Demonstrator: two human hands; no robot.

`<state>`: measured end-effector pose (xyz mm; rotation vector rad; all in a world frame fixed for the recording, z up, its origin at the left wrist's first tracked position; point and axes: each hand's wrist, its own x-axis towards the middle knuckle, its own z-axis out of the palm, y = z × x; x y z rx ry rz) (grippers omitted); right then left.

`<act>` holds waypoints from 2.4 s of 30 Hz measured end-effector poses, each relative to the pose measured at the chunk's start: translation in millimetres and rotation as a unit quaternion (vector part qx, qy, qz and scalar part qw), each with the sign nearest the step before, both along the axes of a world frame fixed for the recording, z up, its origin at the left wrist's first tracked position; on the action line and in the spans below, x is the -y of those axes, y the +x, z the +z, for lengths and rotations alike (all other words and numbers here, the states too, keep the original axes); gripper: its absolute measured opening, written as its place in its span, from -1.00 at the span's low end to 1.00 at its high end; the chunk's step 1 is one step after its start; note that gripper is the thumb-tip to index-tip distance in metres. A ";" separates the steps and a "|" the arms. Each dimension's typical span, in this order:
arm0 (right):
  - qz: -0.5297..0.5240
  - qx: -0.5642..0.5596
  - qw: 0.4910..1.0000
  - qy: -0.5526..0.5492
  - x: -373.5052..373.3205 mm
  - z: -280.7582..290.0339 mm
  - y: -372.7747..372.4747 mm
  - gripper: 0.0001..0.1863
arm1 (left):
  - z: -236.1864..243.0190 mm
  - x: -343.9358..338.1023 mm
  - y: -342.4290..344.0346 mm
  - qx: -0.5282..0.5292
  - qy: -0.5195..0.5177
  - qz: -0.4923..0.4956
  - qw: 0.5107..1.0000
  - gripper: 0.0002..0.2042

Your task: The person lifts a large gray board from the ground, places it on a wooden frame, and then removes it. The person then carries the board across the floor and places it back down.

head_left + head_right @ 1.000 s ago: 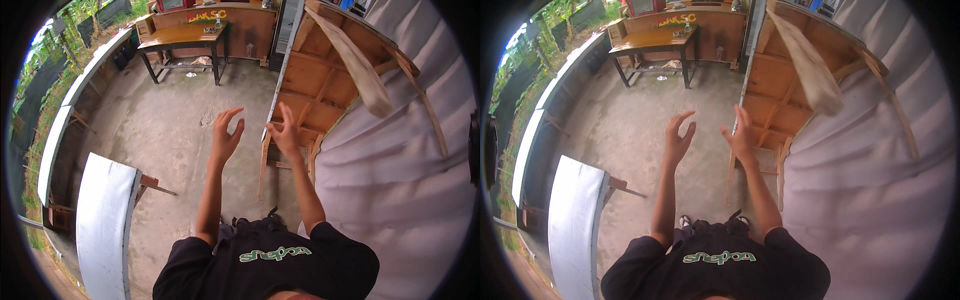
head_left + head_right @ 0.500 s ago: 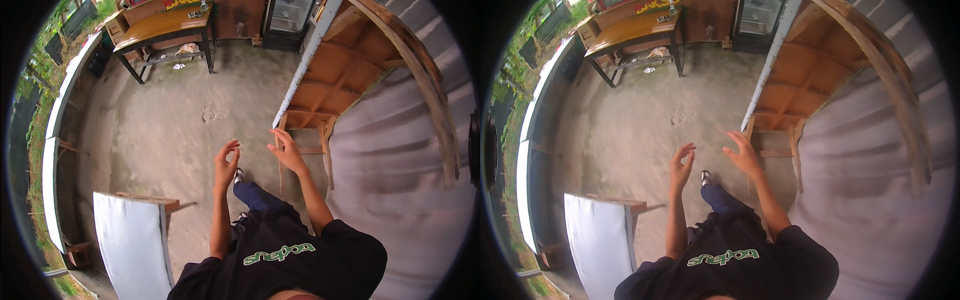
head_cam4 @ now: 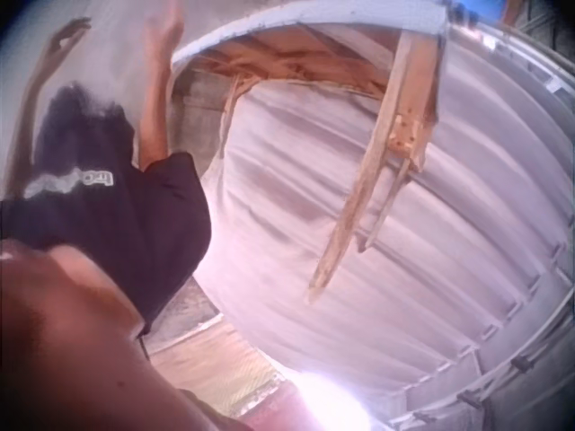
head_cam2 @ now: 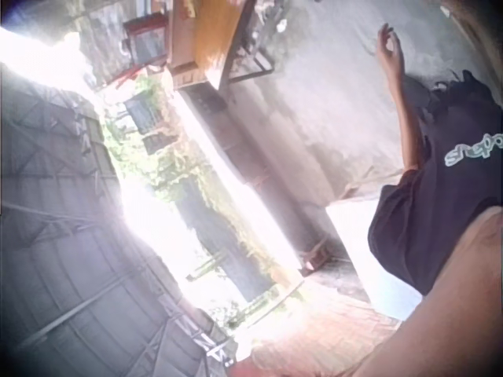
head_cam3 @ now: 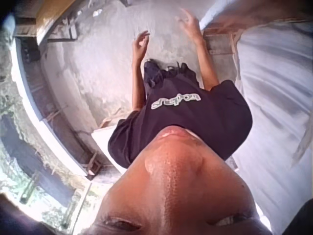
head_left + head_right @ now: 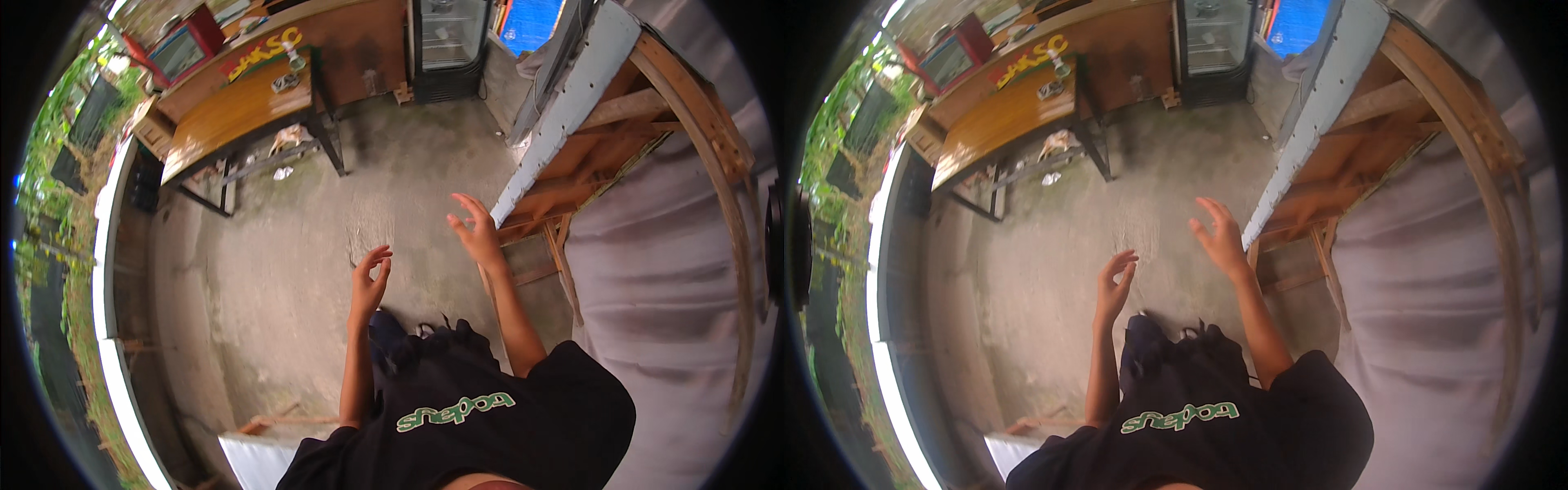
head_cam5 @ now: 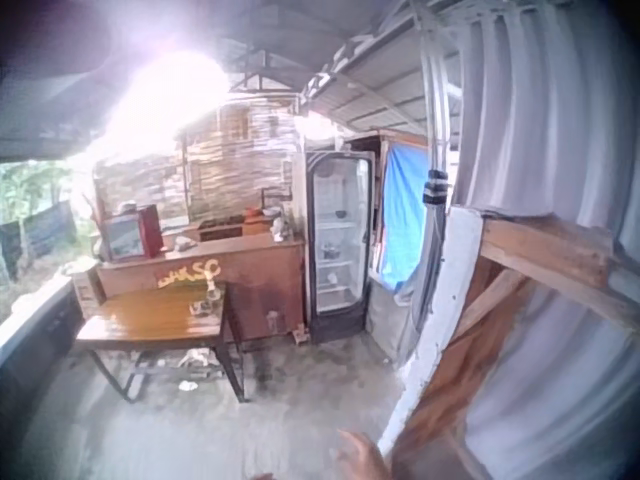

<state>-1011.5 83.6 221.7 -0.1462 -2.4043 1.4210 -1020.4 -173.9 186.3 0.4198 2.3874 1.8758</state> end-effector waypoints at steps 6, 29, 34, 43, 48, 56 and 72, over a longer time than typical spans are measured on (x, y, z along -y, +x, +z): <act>-0.145 -0.011 0.989 -0.006 -24.0 -23.0 -88.1 -0.57 | -24.6 -5.4 -159.7 -0.012 -0.004 -0.081 0.997 -0.74; -0.861 -0.060 0.459 0.211 -184.8 11.6 -223.4 0.27 | 4.5 -374.3 -467.7 -0.018 0.042 -0.623 0.781 -0.76; -0.909 -0.026 0.362 0.205 -195.6 6.3 -239.4 0.24 | 11.7 -462.0 -478.3 -0.053 0.044 -0.673 0.737 -0.75; -0.954 -0.095 0.209 0.190 -221.9 10.5 -249.5 0.18 | 32.7 -624.7 -445.2 -0.030 0.110 -0.811 0.574 -0.77; -0.938 -0.206 0.193 0.200 -226.6 21.3 -243.8 0.08 | 58.7 -699.5 -437.5 -0.040 0.120 -0.865 0.486 -0.77; -0.957 -0.166 0.139 0.195 -220.8 43.5 -248.7 0.09 | 273.0 -707.3 -339.6 -0.233 0.509 -0.781 0.275 -0.63; -0.933 -0.163 0.146 0.285 -226.6 45.4 -235.2 -0.06 | 387.5 -719.5 -222.0 -0.454 0.473 -0.739 0.159 -0.35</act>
